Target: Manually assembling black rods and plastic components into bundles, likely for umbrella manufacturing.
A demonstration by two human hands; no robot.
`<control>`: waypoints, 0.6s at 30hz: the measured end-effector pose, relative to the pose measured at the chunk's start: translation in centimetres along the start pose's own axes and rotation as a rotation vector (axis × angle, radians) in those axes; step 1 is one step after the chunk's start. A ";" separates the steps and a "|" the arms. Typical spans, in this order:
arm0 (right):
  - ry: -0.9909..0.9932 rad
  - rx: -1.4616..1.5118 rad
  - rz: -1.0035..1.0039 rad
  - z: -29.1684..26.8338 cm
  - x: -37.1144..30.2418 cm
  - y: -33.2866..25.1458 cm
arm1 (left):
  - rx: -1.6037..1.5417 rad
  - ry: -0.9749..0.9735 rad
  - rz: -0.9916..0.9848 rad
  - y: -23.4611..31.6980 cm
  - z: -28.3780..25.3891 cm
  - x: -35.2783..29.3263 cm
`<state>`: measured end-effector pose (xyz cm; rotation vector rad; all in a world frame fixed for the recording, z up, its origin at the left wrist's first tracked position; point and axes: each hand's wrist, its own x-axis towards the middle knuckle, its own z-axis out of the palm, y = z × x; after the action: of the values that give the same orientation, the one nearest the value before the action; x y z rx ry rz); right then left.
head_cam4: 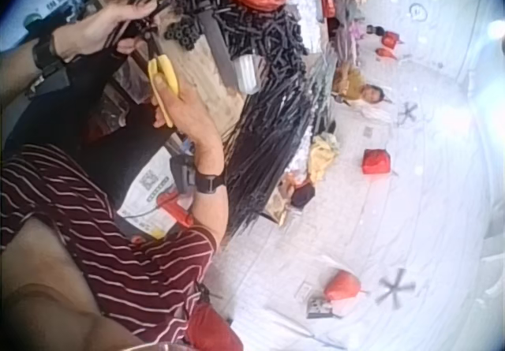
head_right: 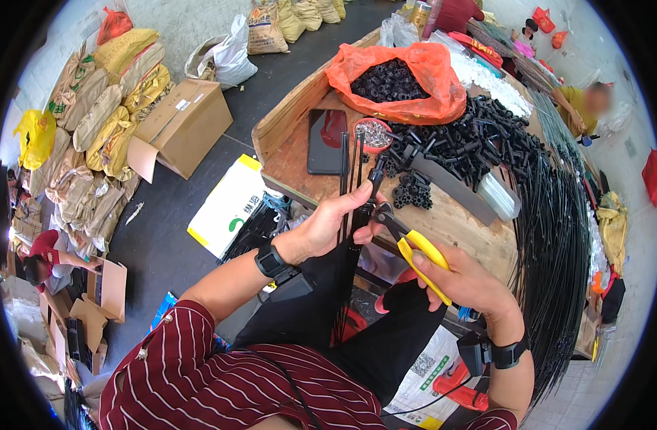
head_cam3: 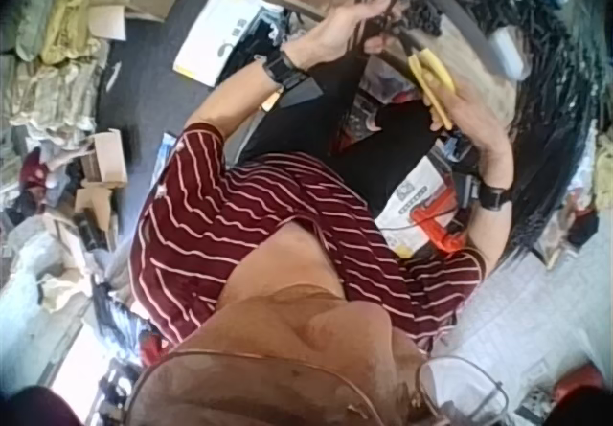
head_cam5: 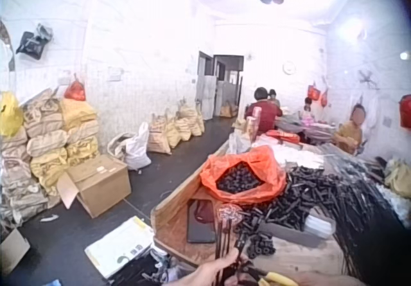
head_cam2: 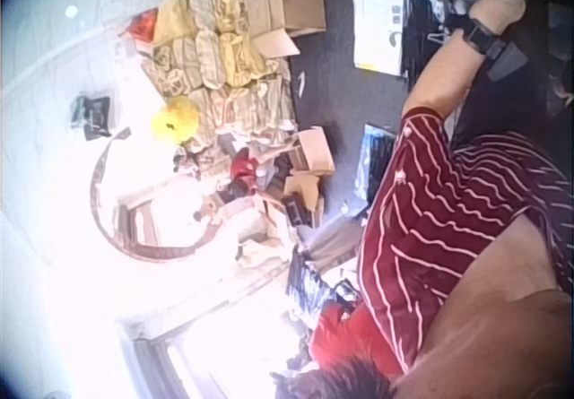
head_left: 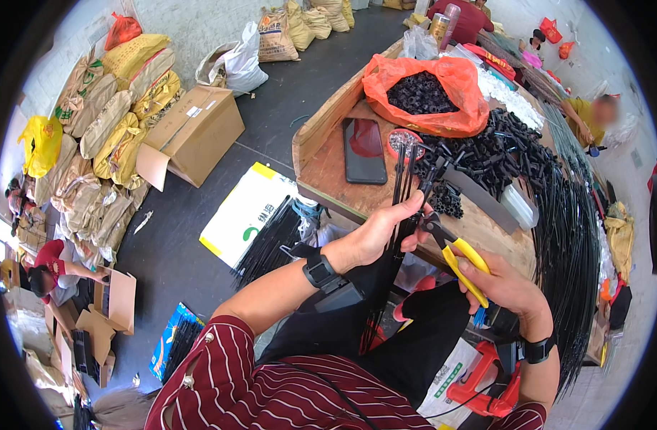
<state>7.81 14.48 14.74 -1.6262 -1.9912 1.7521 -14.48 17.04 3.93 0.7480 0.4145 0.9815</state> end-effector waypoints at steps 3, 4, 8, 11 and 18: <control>0.012 -0.038 0.006 -0.2 -0.2 -0.5 | 0.096 0.009 0.000 0.1 0.3 0.1; 0.009 -0.069 0.024 -0.3 -0.2 -0.7 | 0.139 0.018 0.003 0.1 0.4 0.1; 0.082 -0.279 0.113 -0.1 -0.7 -3.0 | 0.253 0.010 0.044 0.1 0.6 0.2; 0.201 -0.604 -0.058 0.5 -0.9 -3.0 | 0.323 0.050 0.074 0.0 0.7 0.2; 0.153 -0.079 0.044 1.3 -0.4 -0.7 | 0.026 0.073 -0.057 0.2 0.8 0.4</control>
<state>6.71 13.40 14.95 -1.7819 -1.9934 1.5285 -13.87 17.11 4.62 0.7218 0.5103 0.9538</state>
